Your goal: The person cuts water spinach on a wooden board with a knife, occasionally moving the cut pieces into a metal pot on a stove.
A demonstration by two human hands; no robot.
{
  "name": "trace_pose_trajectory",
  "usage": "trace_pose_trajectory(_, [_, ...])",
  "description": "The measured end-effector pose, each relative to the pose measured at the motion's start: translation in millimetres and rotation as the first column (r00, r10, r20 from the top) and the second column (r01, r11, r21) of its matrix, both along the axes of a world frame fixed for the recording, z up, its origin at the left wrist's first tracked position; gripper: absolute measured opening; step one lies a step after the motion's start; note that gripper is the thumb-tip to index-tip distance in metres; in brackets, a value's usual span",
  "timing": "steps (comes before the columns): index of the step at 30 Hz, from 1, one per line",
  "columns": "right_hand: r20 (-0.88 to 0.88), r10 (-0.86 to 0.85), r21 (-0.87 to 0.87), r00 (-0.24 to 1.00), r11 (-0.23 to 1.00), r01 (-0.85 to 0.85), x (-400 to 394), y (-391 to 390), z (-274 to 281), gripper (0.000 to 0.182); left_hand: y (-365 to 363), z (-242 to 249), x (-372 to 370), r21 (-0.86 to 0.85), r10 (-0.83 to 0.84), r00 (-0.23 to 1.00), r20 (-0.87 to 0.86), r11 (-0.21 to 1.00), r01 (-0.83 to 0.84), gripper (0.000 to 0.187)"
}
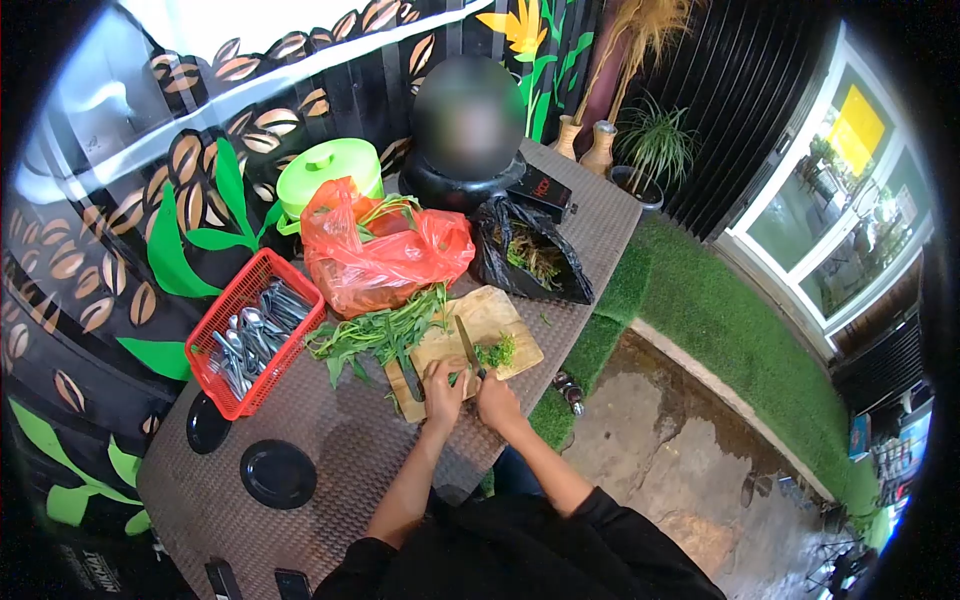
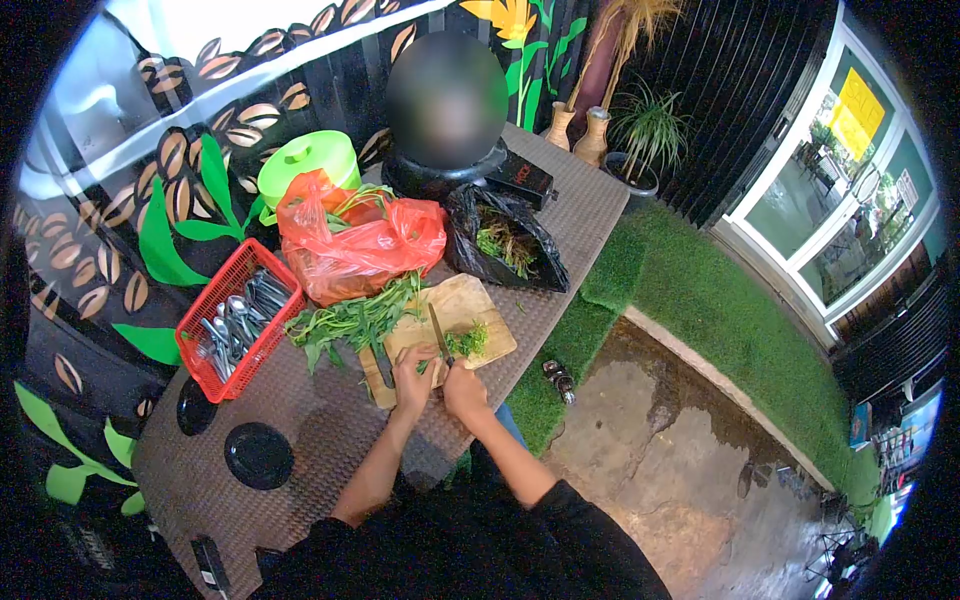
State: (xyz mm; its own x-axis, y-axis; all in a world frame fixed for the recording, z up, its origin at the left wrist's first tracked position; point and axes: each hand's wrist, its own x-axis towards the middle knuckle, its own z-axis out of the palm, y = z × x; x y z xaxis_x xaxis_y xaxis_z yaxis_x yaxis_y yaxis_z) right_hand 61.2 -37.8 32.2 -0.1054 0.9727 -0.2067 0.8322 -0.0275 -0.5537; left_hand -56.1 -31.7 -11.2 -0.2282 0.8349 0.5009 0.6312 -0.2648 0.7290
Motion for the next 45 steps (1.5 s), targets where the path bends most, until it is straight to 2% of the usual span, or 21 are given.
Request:
trace_pose_trajectory(1, [0.015, -0.014, -0.013, 1.0, 1.0, 0.014, -1, -10, 1, 0.036, -1, 2, 0, 0.0, 0.001, 1.0, 0.0, 1.0, -0.001, 0.022])
trace_pose_trajectory(3, [0.038, -0.027, -0.028, 0.999, 0.999, 0.028, -4, -14, -2, 0.037, -3, 4, 6, -0.117, -0.005, 0.932, 0.363, 0.992, 0.051, 0.03])
trace_pose_trajectory(4, [0.034, -0.034, -0.028, 0.999, 0.999, 0.035, -7, -10, -7, 0.036, -2, 2, 6, -0.117, -0.006, 0.93, 0.368, 0.992, 0.053, 0.03])
trace_pose_trajectory(6, [0.032, -0.039, -0.026, 0.999, 0.999, 0.04, -6, -2, -10, 0.036, -2, 3, 3, -0.146, -0.034, 0.971, 0.237, 0.987, 0.07, 0.037])
trace_pose_trajectory(9, [0.046, 0.049, 0.01, 0.998, 0.999, -0.05, -1, -2, 1, 0.034, -4, 6, 5, -0.172, 0.008, 0.983, 0.186, 0.985, 0.024, 0.032])
trace_pose_trajectory(13, [0.086, -0.026, -0.033, 0.996, 0.999, 0.029, -12, -14, -9, 0.033, -4, 4, 4, -0.18, -0.012, 0.979, 0.205, 0.982, 0.049, 0.037])
trace_pose_trajectory(15, [0.072, -0.01, -0.024, 0.997, 1.0, 0.011, -8, 2, -9, 0.033, -3, 3, 3, -0.182, 0.001, 0.954, 0.3, 0.982, 0.057, 0.029])
trace_pose_trajectory(16, [0.053, 0.002, -0.018, 0.999, 1.0, -0.002, -6, 5, -9, 0.033, -6, 3, 3, -0.187, 0.001, 0.955, 0.297, 0.981, 0.058, 0.029])
trace_pose_trajectory(18, [0.039, 0.035, 0.006, 0.999, 0.999, -0.035, -5, -1, -6, 0.034, -6, 5, 4, -0.149, 0.014, 0.985, 0.171, 0.989, 0.012, 0.027])
trace_pose_trajectory(19, [0.051, -0.002, -0.02, 0.999, 1.0, 0.003, -8, -9, -5, 0.035, -7, 6, 3, -0.108, 0.007, 0.996, 0.094, 0.994, 0.004, 0.022])
trace_pose_trajectory(22, [0.072, -0.046, -0.045, 0.996, 0.998, 0.049, -10, -10, -5, 0.036, -5, 8, 2, -0.132, -0.001, 0.993, 0.122, 0.991, 0.018, 0.019])
trace_pose_trajectory(24, [0.021, -0.026, 0.022, 0.999, 0.999, 0.026, -7, 0, -5, 0.036, -5, 8, 1, -0.159, 0.001, 0.988, 0.156, 0.987, 0.024, 0.017])
trace_pose_trajectory(26, [0.02, 0.027, -0.001, 0.999, 1.0, -0.027, 0, 4, -2, 0.036, -3, 13, -1, -0.107, -0.025, 0.987, 0.16, 0.993, 0.042, 0.015])
trace_pose_trajectory(28, [0.023, 0.055, 0.029, 0.998, 0.998, -0.055, 4, -4, -1, 0.035, -6, 18, -2, -0.101, 0.018, 0.992, 0.125, 0.995, -0.005, 0.014])
trace_pose_trajectory(30, [0.042, 0.016, 0.016, 0.999, 1.0, -0.017, -5, -14, -7, 0.035, -9, 24, -1, 0.032, 0.136, 0.983, -0.122, 0.991, -0.133, 0.013])
trace_pose_trajectory(31, [0.055, -0.003, -0.011, 0.998, 1.0, 0.004, -10, -17, -6, 0.034, -8, 18, -1, 0.031, 0.136, 0.983, -0.12, 0.991, -0.134, 0.013])
trace_pose_trajectory(33, [0.071, -0.007, -0.014, 0.997, 1.0, 0.008, -13, -12, -6, 0.033, -6, 11, -1, -0.014, 0.027, 0.996, -0.079, 1.0, -0.028, 0.01])
trace_pose_trajectory(36, [0.012, 0.036, 0.079, 0.999, 0.996, -0.037, -5, 2, -9, 0.032, -10, 10, 0, -0.044, -0.001, 0.997, -0.079, 0.999, -0.003, 0.01])
trace_pose_trajectory(39, [0.044, 0.022, 0.043, 0.999, 0.999, -0.024, -8, -17, -10, 0.033, -12, 11, 1, 0.012, -0.002, 0.986, -0.169, 1.0, 0.004, 0.012])
trace_pose_trajectory(43, [0.043, 0.037, 0.029, 0.998, 0.999, -0.038, -7, -3, -11, 0.034, -14, 15, 0, -0.011, -0.016, 0.985, -0.17, 1.0, 0.015, 0.013])
trace_pose_trajectory(45, [0.001, 0.062, 0.021, 0.998, 0.998, -0.062, -3, 1, -7, 0.034, -13, 15, -2, -0.084, -0.006, 0.999, -0.035, 0.996, 0.004, 0.011])
